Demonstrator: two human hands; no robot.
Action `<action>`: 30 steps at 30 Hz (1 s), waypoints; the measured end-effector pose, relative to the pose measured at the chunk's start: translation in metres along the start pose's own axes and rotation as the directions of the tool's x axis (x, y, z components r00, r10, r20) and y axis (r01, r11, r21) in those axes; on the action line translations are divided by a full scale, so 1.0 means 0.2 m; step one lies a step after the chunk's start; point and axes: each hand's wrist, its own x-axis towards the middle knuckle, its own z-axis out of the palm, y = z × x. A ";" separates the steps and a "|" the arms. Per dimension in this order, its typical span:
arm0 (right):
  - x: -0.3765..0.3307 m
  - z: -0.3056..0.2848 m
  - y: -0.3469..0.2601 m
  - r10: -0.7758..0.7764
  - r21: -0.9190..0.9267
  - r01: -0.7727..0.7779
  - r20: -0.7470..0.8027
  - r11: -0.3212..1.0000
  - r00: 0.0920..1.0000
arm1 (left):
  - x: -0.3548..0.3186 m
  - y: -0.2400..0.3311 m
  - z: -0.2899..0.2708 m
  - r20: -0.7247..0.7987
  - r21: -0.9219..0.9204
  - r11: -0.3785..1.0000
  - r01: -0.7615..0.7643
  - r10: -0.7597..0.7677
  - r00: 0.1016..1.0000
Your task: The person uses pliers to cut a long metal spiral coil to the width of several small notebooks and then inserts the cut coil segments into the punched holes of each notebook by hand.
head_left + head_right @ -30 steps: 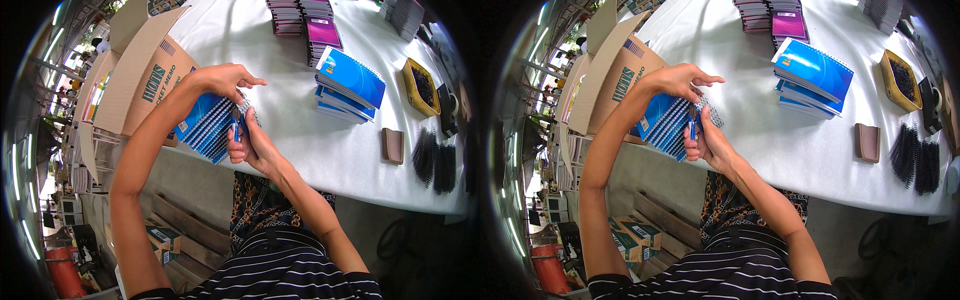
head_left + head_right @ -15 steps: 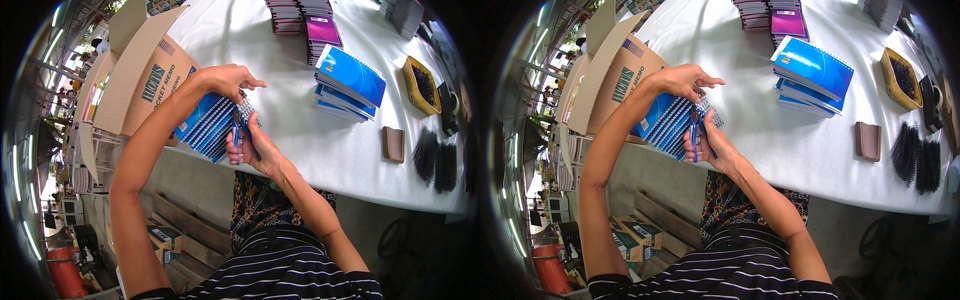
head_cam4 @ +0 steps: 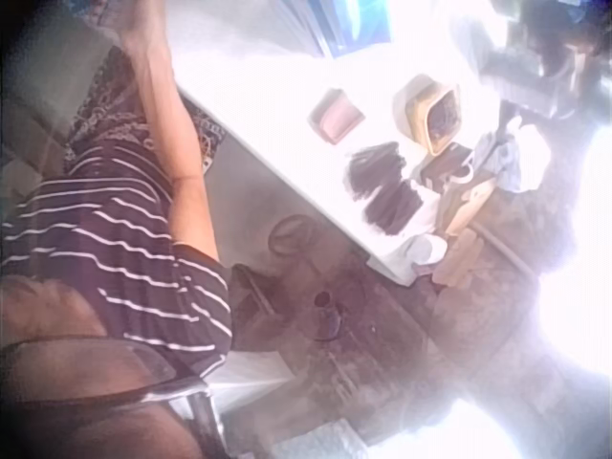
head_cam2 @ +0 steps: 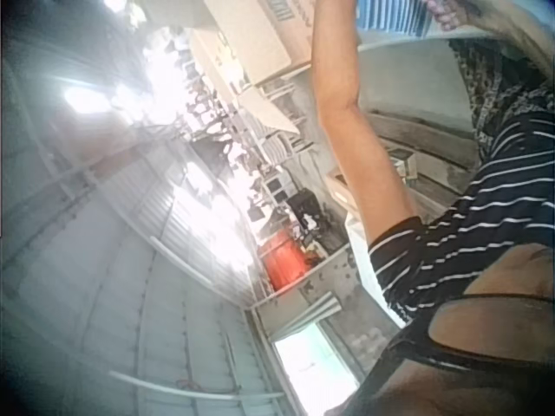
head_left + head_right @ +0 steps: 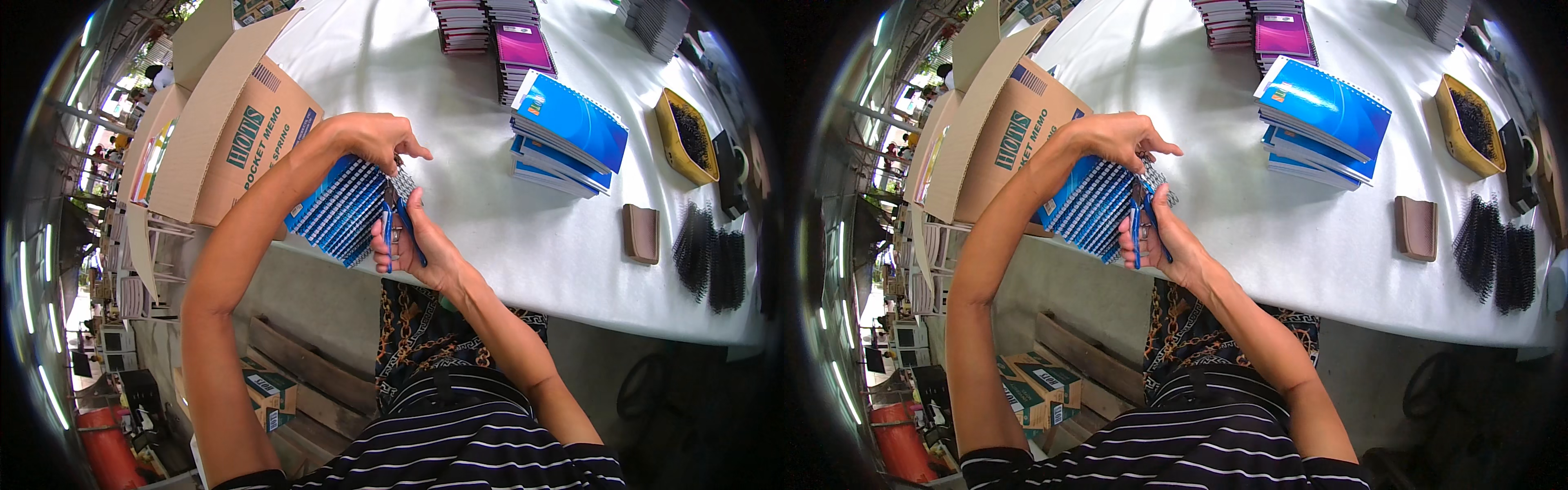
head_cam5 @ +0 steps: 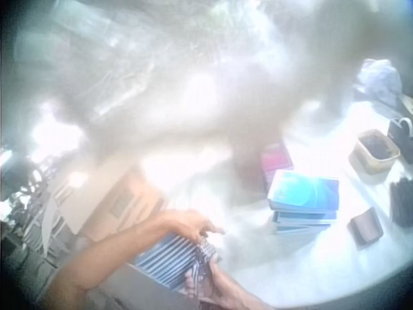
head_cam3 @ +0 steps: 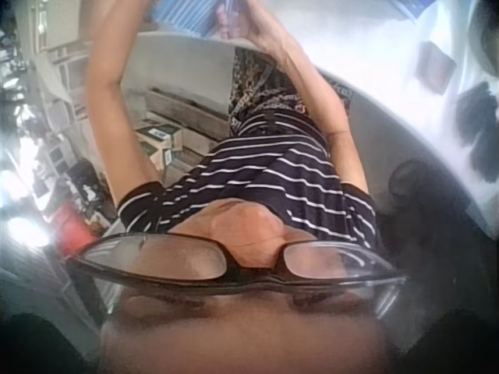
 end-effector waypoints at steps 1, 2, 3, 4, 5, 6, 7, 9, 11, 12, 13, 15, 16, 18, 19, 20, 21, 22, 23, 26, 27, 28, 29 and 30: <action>0.01 -0.05 0.00 0.030 0.051 -0.035 0.095 0.998 0.995 | 0.01 0.01 -0.01 0.027 0.012 0.999 0.031 -0.031 0.999; 0.02 -0.08 -0.01 0.053 0.099 -0.073 0.189 0.992 0.981 | 0.01 0.03 -0.01 0.053 0.024 0.998 0.058 -0.060 0.997; 0.03 -0.11 -0.01 0.055 0.115 -0.081 0.217 0.990 0.975 | 0.03 0.05 -0.01 0.057 0.048 0.997 0.053 -0.056 0.997; 0.03 -0.14 -0.01 0.055 0.129 -0.088 0.245 0.988 0.968 | 0.04 0.07 -0.02 0.062 0.073 0.996 0.047 -0.051 0.997; 0.04 -0.12 -0.01 0.063 0.144 -0.106 0.276 0.984 0.959 | 0.04 0.06 -0.01 0.065 0.092 0.995 0.049 -0.055 0.996; 0.02 -0.10 0.00 0.062 0.089 -0.080 0.192 0.993 0.979 | 0.04 0.05 0.01 0.067 0.100 0.994 0.037 -0.044 0.997; 0.00 -0.07 0.03 0.054 0.031 -0.058 0.107 0.998 0.993 | 0.05 0.04 0.02 0.070 0.108 0.994 0.025 -0.033 0.997; -0.03 0.00 0.05 0.021 -0.043 -0.022 -0.030 0.999 0.999 | 0.05 0.04 0.03 0.074 0.102 0.995 0.020 -0.028 0.997; -0.04 0.03 0.05 -0.023 -0.076 0.014 -0.127 0.997 0.992 | 0.04 0.04 0.02 0.076 0.078 0.996 0.040 -0.046 0.996; -0.04 0.02 0.05 -0.023 -0.056 0.016 -0.128 0.998 0.992 | 0.04 0.05 0.02 0.082 0.067 0.997 0.044 -0.049 0.995; -0.03 0.01 0.05 -0.021 -0.035 0.017 -0.129 0.999 0.991 | 0.05 0.05 0.02 0.088 0.056 0.997 0.048 -0.052 0.995; -0.01 -0.02 0.05 0.004 0.011 -0.004 -0.061 1.000 0.998 | 0.06 0.04 0.02 0.098 0.050 0.997 0.054 -0.059 0.993; 0.00 -0.05 0.04 0.025 0.035 -0.026 0.006 0.999 1.000 | 0.06 0.03 0.03 0.103 0.056 0.997 0.054 -0.059 0.993; 0.00 -0.11 0.03 0.054 0.077 -0.063 0.115 0.995 0.992 | 0.08 0.04 0.03 0.120 0.100 0.994 0.048 -0.060 0.991; 0.01 -0.14 0.03 0.062 0.094 -0.077 0.158 0.993 0.985 | 0.09 0.05 0.04 0.132 0.139 0.989 0.045 -0.063 0.989; 0.01 -0.13 0.03 0.074 0.110 -0.098 0.203 0.989 0.976 | 0.10 0.05 0.05 0.144 0.174 0.984 0.045 -0.070 0.987; 0.00 -0.11 0.04 0.067 0.067 -0.075 0.123 0.995 0.990 | 0.10 0.05 0.06 0.142 0.167 0.984 0.064 -0.089 0.986; -0.02 -0.09 0.06 0.055 0.021 -0.056 0.044 0.998 0.998 | 0.10 0.04 0.07 0.141 0.159 0.984 0.084 -0.107 0.984; -0.04 -0.06 0.07 0.036 -0.027 -0.037 -0.038 0.999 0.999 | 0.11 0.05 0.07 0.139 0.154 0.983 0.100 -0.122 0.983; -0.03 -0.04 0.10 -0.019 -0.047 0.013 -0.139 0.999 0.990 | 0.10 0.04 0.08 0.133 0.157 0.979 0.133 -0.155 0.979; -0.03 -0.04 0.10 -0.018 -0.042 0.012 -0.138 0.999 0.990 | 0.10 0.04 0.08 0.137 0.170 0.979 0.112 -0.136 0.981; -0.02 -0.03 0.09 -0.016 -0.038 0.011 -0.136 0.999 0.991 | 0.10 0.04 0.07 0.141 0.182 0.979 0.091 -0.118 0.983; -0.02 -0.03 0.08 -0.017 -0.034 0.012 -0.135 0.999 0.991 | 0.10 0.05 0.07 0.145 0.196 0.978 0.069 -0.098 0.985; -0.01 -0.06 0.06 0.011 0.008 -0.010 -0.055 1.000 0.998 | 0.11 0.06 0.07 0.142 0.198 0.977 0.082 -0.112 0.983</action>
